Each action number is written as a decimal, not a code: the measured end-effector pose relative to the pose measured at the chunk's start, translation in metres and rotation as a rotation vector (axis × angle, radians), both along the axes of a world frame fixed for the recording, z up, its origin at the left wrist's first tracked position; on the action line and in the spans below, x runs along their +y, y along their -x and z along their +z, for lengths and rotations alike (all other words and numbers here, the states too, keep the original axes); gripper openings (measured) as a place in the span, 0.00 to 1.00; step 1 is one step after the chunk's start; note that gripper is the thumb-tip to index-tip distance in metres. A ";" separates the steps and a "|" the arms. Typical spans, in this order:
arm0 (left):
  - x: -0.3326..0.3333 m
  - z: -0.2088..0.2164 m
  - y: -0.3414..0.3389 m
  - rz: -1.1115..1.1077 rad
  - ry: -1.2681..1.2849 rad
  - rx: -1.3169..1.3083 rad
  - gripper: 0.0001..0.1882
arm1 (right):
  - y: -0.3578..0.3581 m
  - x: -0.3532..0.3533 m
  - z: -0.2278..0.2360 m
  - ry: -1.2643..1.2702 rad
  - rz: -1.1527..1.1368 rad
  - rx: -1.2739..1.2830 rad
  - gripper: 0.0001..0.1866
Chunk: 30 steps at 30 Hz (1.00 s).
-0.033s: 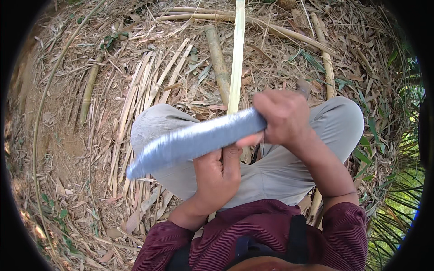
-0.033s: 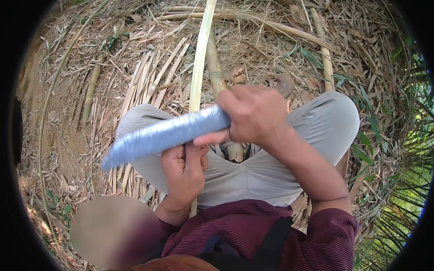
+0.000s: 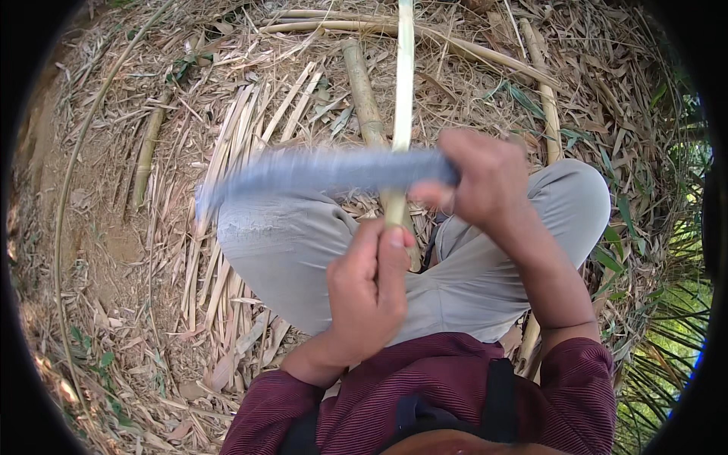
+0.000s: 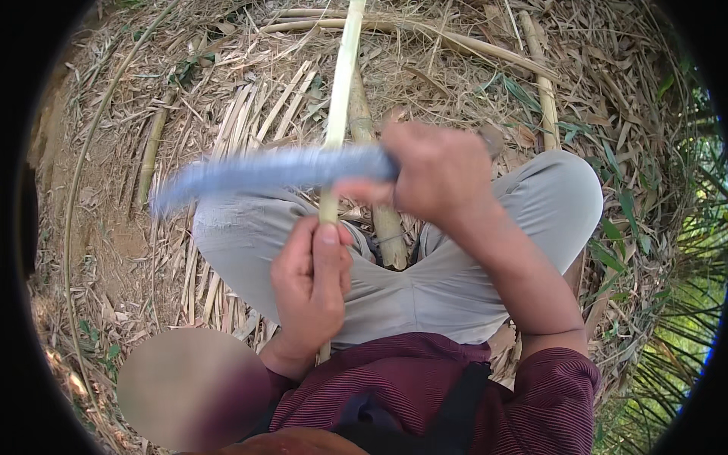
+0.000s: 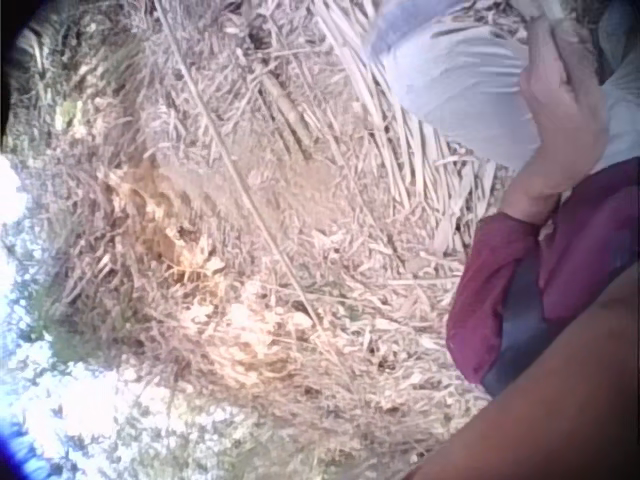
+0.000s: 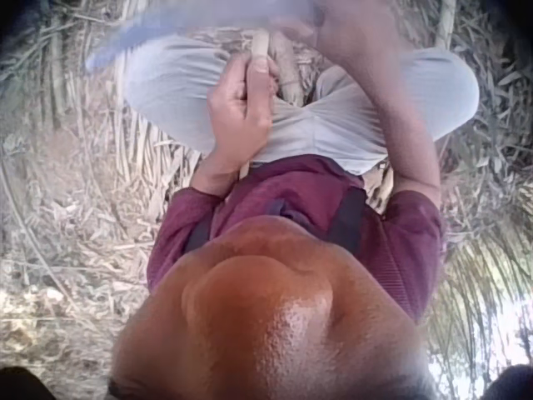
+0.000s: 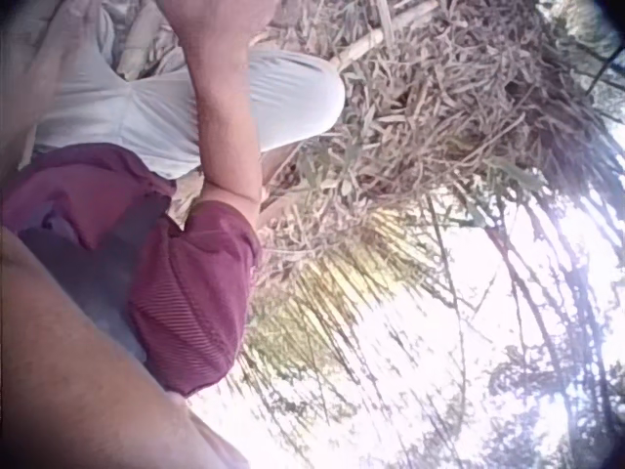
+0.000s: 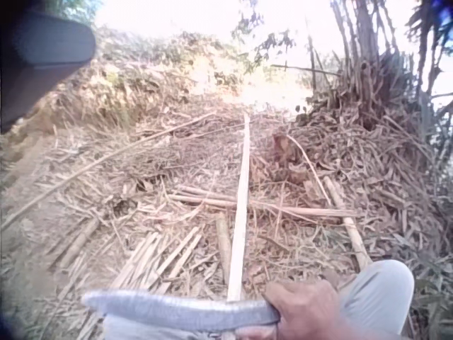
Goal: The person whittles and scrapes a thin strip of bamboo using a machete while sitting on the ground.
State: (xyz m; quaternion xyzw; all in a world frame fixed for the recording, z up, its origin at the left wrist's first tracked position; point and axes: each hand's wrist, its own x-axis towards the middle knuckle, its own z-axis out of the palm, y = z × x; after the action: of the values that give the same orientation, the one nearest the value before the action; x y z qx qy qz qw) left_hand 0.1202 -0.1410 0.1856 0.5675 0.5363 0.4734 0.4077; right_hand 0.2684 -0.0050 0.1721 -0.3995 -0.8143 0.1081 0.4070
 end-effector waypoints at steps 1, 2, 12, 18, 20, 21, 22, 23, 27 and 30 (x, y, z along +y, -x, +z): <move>-0.007 0.009 -0.005 -0.091 -0.001 -0.013 0.05 | -0.009 0.006 0.004 0.211 -0.108 0.203 0.39; -0.011 0.013 -0.005 -0.052 0.064 -0.064 0.08 | -0.013 0.016 0.009 0.410 -0.181 0.420 0.38; 0.050 0.019 0.015 -0.112 0.263 -0.327 0.16 | 0.003 -0.002 0.041 1.016 0.102 0.584 0.22; 0.037 0.028 0.032 -0.154 0.434 -0.466 0.22 | -0.005 0.032 0.053 1.013 0.179 0.639 0.18; 0.021 0.035 0.036 -0.172 0.520 -0.483 0.22 | -0.013 0.055 0.054 0.931 0.168 0.628 0.18; 0.012 0.040 0.037 -0.192 0.568 -0.487 0.21 | -0.015 0.064 0.055 0.888 0.162 0.627 0.18; 0.006 0.041 0.039 -0.204 0.626 -0.497 0.20 | -0.015 0.068 0.056 0.862 0.156 0.603 0.18; 0.007 0.039 0.041 -0.210 0.629 -0.515 0.19 | -0.013 0.067 0.056 0.861 0.121 0.628 0.17; 0.013 0.025 0.036 -0.125 0.515 -0.503 0.15 | -0.002 0.044 0.049 0.848 0.006 0.501 0.24; 0.024 0.024 0.026 -0.094 0.419 -0.471 0.11 | -0.010 0.009 0.033 0.686 0.090 0.212 0.32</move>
State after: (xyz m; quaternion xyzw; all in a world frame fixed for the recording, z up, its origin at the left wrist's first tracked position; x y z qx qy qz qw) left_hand 0.0937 -0.1174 0.2097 0.3703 0.4861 0.4517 0.6501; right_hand 0.2783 0.0044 0.2048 -0.4630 -0.7008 0.4338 0.3262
